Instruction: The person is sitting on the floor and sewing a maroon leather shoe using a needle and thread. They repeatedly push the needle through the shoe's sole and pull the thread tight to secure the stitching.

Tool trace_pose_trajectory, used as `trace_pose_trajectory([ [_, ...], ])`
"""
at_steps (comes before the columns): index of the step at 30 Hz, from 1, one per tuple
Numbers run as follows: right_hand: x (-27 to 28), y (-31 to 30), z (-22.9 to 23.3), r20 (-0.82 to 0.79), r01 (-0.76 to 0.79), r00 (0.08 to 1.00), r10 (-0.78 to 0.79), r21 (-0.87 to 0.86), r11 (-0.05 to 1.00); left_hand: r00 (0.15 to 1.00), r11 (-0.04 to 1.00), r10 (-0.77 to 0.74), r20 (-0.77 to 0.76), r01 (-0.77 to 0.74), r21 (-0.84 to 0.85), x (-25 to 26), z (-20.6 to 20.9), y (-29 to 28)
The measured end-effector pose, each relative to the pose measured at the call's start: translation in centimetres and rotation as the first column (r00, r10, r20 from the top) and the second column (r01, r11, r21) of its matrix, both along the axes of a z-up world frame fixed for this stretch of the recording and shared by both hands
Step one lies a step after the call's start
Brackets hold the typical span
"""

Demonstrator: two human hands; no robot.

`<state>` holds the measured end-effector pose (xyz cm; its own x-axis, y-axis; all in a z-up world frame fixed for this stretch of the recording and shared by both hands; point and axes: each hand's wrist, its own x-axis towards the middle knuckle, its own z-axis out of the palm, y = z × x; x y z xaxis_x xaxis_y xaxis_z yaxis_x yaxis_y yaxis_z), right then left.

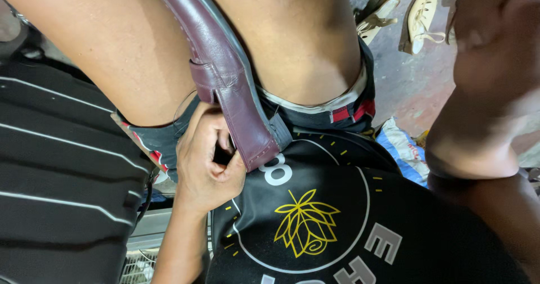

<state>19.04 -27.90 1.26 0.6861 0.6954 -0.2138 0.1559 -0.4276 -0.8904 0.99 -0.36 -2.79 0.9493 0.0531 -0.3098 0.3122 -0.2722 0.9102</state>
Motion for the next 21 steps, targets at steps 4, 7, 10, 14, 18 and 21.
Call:
trace_pose_trajectory([
  [4, -2.1, 3.6, -0.6, 0.097, -0.286, 0.952, 0.289, -0.043, 0.957, 0.999, 1.0, -0.009, 0.032, 0.009, 0.001, 0.5, 0.2, -0.1],
  [7, -4.1, 4.6, -1.6, 0.167, -0.354, 0.913, 0.372, -0.129, 0.926, 0.999, 0.999, -0.042, 0.02, 0.042, 0.013, 0.9, 0.1, -0.4],
  [10, -4.3, 4.7, -1.9, 0.295, -0.374, 0.847, 0.442, -0.26, 0.89, 0.999, 0.999, -0.054, -0.005, 0.054, 0.006, 0.4, 0.2, 0.3],
  [14, -3.2, 3.2, -1.5, -0.013, -0.414, 0.905, 0.424, -0.248, 0.876, 0.988, 0.982, -0.15, 0.026, 0.146, 0.12, 0.9, 0.1, 0.3],
  [18, -3.0, 3.6, -0.9, -0.24, -0.075, 0.962, 0.133, 0.237, 0.969, 0.972, 0.966, -0.203, 0.121, 0.178, 0.188, 1.3, 0.0, 0.2],
  [21, -3.7, 4.6, -1.5, -0.499, -0.008, 0.84, 0.215, 0.385, 0.923, 0.972, 0.954, -0.229, 0.051, 0.213, 0.212, 1.3, -0.1, 0.5],
])
